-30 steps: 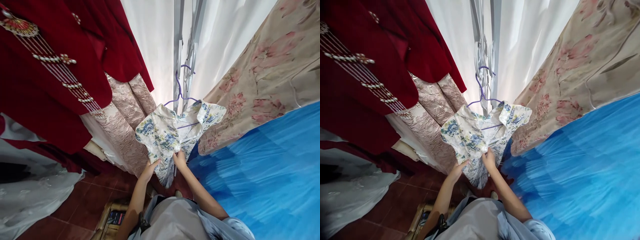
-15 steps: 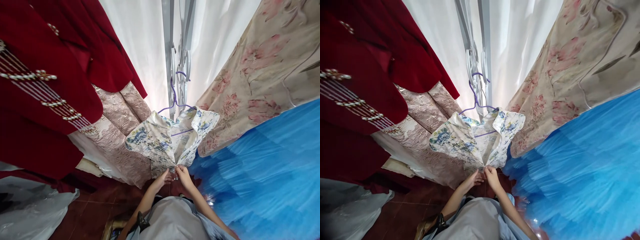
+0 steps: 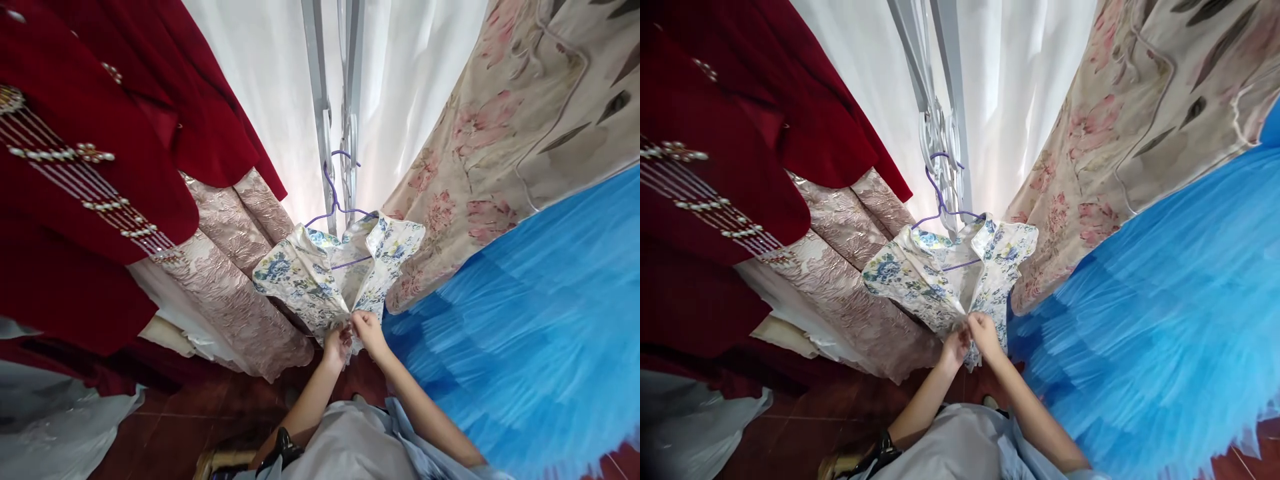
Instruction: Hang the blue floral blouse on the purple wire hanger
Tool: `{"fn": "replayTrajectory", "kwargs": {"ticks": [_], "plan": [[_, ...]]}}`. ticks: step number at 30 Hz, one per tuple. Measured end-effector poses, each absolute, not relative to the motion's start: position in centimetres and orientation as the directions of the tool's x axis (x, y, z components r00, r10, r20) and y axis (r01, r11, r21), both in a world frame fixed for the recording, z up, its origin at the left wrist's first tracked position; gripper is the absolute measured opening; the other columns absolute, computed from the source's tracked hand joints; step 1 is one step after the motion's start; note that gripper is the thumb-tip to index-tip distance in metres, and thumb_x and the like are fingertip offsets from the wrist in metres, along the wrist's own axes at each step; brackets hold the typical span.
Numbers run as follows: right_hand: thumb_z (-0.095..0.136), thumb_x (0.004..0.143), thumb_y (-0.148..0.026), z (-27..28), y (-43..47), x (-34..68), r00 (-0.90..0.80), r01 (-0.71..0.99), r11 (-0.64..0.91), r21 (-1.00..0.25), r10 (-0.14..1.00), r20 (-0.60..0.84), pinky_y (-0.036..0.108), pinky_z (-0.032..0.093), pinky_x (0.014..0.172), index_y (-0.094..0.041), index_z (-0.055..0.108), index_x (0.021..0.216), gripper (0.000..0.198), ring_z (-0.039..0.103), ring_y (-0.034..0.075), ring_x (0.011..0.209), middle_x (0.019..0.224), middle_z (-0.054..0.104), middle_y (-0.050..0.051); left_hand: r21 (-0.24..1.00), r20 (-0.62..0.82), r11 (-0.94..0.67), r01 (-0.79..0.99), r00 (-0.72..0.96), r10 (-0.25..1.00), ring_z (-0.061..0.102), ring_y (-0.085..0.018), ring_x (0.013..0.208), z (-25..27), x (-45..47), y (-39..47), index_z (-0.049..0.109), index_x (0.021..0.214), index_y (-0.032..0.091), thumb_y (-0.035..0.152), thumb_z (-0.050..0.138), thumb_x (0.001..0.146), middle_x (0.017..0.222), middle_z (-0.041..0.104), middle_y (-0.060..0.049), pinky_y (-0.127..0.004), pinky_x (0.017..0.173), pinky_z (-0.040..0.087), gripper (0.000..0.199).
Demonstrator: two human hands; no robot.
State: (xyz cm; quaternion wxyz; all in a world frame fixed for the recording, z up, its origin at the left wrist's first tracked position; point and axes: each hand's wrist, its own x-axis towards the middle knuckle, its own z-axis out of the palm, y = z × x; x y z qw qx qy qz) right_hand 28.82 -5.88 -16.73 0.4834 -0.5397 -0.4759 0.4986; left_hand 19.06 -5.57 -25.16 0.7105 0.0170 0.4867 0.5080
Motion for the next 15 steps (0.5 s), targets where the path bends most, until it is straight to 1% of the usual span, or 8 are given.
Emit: {"fn": "replayTrajectory", "kwargs": {"ticks": [3, 4, 7, 9, 12, 15], "plan": [[0.05, 0.082, -0.041, -12.0, -4.0, 28.7, 0.023, -0.028, -0.065, -0.998, 0.998, -0.065, 0.024, 0.025, 0.043, -0.02, 0.058, 0.056, 0.034, 0.032, 0.009, 0.037, 0.04, 0.046, -0.004, 0.513, -0.701, 0.466, -0.721, -0.039, 0.712, 0.051, -0.005, 0.048, -24.8, 19.2, -5.5, 0.062, 0.079, 0.011, 0.013, 0.073, 0.084, 0.071, 0.066, -0.003, -0.014, 0.045, 0.037, 0.012], [0.052, 0.081, -0.041, -10.1, -3.4, 28.5, 0.015, -0.082, -0.048, -0.995, 0.999, -0.05, 0.024, 0.024, 0.041, -0.019, 0.06, 0.059, 0.033, 0.031, 0.009, 0.036, 0.039, 0.047, -0.004, 0.512, -0.704, 0.463, -0.724, -0.044, 0.709, 0.051, -0.004, 0.048, -24.7, 19.1, -5.5, 0.062, 0.08, 0.011, 0.013, 0.072, 0.085, 0.073, 0.067, -0.003, -0.014, 0.045, 0.037, 0.011], [0.058, 0.078, -0.04, -4.4, -1.7, 27.6, 0.039, -0.225, 0.052, -0.973, 0.998, 0.044, 0.023, 0.021, 0.038, -0.018, 0.061, 0.06, 0.028, 0.029, 0.007, 0.034, 0.038, 0.047, -0.005, 0.517, -0.702, 0.459, -0.723, -0.051, 0.71, 0.05, -0.004, 0.048, -24.2, 18.9, -5.4, 0.063, 0.078, 0.01, 0.01, 0.068, 0.086, 0.075, 0.067, -0.004, -0.014, 0.045, 0.036, 0.01], [0.059, 0.077, -0.04, -1.0, -0.8, 27.0, 0.049, -0.286, 0.113, -0.952, 0.993, 0.104, 0.022, 0.021, 0.037, -0.018, 0.062, 0.061, 0.027, 0.029, 0.007, 0.034, 0.038, 0.047, -0.006, 0.529, -0.697, 0.463, -0.711, -0.052, 0.715, 0.05, -0.004, 0.048, -24.0, 18.8, -5.5, 0.062, 0.076, 0.01, 0.009, 0.067, 0.087, 0.074, 0.066, -0.004, -0.014, 0.045, 0.035, 0.011], [0.06, 0.077, -0.038, 2.6, 0.0, 26.5, 0.074, -0.334, 0.204, -0.92, 0.979, 0.19, 0.022, 0.02, 0.037, -0.018, 0.063, 0.063, 0.024, 0.03, 0.006, 0.034, 0.039, 0.047, -0.007, 0.561, -0.687, 0.488, -0.669, -0.048, 0.725, 0.049, -0.003, 0.047, -23.8, 18.5, -5.9, 0.062, 0.075, 0.01, 0.012, 0.068, 0.087, 0.071, 0.065, -0.003, -0.014, 0.045, 0.034, 0.013], [0.061, 0.079, -0.039, 4.2, 0.3, 26.5, 0.058, -0.333, 0.246, -0.91, 0.969, 0.241, 0.021, 0.02, 0.036, -0.017, 0.064, 0.067, 0.026, 0.031, 0.006, 0.033, 0.039, 0.048, -0.007, 0.594, -0.672, 0.557, -0.58, 0.022, 0.74, 0.052, -0.007, 0.048, -23.6, 18.1, -6.9, 0.062, 0.075, 0.011, 0.023, 0.073, 0.086, 0.07, 0.067, -0.005, -0.016, 0.046, 0.036, 0.02]]}}
